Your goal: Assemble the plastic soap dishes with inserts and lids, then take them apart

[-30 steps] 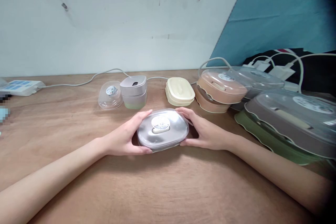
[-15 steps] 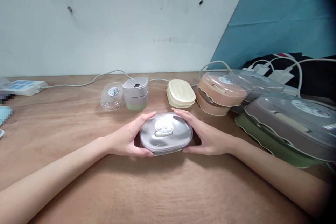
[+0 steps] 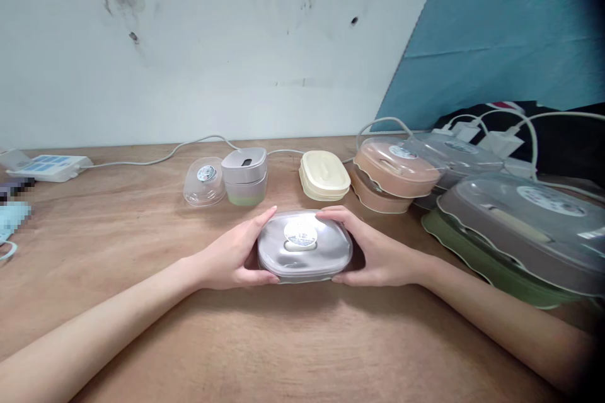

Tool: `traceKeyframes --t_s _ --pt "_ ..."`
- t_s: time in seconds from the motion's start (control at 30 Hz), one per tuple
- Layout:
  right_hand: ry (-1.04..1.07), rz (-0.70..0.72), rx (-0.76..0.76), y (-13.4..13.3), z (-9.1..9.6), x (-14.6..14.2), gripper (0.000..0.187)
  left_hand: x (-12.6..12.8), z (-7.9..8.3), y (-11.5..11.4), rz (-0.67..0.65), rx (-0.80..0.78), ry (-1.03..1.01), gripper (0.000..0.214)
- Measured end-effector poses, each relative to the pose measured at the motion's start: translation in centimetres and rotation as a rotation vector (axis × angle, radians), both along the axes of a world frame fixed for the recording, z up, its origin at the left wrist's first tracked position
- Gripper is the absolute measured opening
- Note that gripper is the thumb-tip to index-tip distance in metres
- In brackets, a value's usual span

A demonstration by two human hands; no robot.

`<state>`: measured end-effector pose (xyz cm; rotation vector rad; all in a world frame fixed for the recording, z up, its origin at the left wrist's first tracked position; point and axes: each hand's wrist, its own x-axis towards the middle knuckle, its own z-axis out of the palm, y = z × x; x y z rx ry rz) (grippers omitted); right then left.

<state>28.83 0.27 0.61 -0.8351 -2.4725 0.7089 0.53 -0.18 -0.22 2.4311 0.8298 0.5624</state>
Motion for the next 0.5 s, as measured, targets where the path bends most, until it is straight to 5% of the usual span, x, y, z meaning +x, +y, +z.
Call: traceKeyframes --t_s 0.33,0.5 --pt "0.023 -0.115 0.114 0.8 -0.2 0.6 0.081 0.3 -0.3 -0.1 0.072 0.116 0.055 0.085" --pt "-0.097 -0.269 0.159 -1.8 -0.5 1.4 0.08 0.3 -0.1 -0.1 0.053 0.148 0.099 0.074"
